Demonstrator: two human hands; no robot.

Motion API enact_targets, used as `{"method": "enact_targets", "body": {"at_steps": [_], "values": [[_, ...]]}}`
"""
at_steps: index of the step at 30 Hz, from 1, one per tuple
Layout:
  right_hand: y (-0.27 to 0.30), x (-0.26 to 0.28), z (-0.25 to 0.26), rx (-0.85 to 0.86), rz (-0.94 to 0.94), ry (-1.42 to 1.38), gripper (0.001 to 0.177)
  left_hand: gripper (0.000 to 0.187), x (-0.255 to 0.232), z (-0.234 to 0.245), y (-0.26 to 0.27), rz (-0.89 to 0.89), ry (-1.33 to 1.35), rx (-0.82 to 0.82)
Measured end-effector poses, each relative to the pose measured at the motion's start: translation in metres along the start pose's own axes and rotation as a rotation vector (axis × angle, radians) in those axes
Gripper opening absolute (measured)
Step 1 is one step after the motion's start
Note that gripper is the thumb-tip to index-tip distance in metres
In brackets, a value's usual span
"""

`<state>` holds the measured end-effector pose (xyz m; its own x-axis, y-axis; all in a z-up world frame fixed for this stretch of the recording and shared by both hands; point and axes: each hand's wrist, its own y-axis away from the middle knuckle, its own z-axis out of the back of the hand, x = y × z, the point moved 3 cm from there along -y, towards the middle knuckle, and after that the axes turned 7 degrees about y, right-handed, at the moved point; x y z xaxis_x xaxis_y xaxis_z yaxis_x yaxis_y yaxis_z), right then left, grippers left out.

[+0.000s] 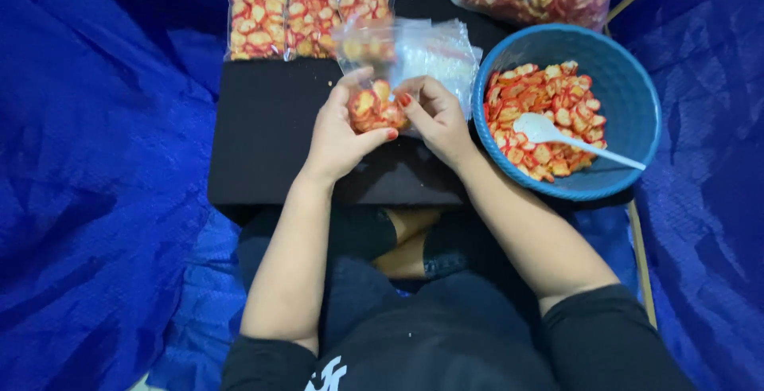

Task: A person is packing snacks from a large bowl into individual plastic bags using a spoon and their hands while sitting on the floor.

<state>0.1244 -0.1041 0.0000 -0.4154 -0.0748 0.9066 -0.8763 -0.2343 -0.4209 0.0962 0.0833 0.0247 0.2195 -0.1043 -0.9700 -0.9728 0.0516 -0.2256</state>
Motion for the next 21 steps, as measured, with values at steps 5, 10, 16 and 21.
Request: {"method": "enact_targets", "body": {"at_steps": [5,10,16,21], "values": [[0.0,0.047,-0.015,-0.029,0.146,0.152,0.013,0.064,-0.021,0.003,0.018,-0.104,-0.095,-0.011],[0.026,0.093,-0.029,-0.046,0.099,0.252,0.019,0.077,-0.025,0.014,0.033,-0.081,0.066,0.02],[0.036,0.128,-0.023,-0.047,0.09,0.476,0.056,0.077,-0.017,0.013,0.044,-0.014,0.053,0.004],[0.008,0.175,-0.028,0.112,0.315,0.88,0.041,0.079,-0.022,0.01,0.047,-0.064,-0.033,-0.01]]}}
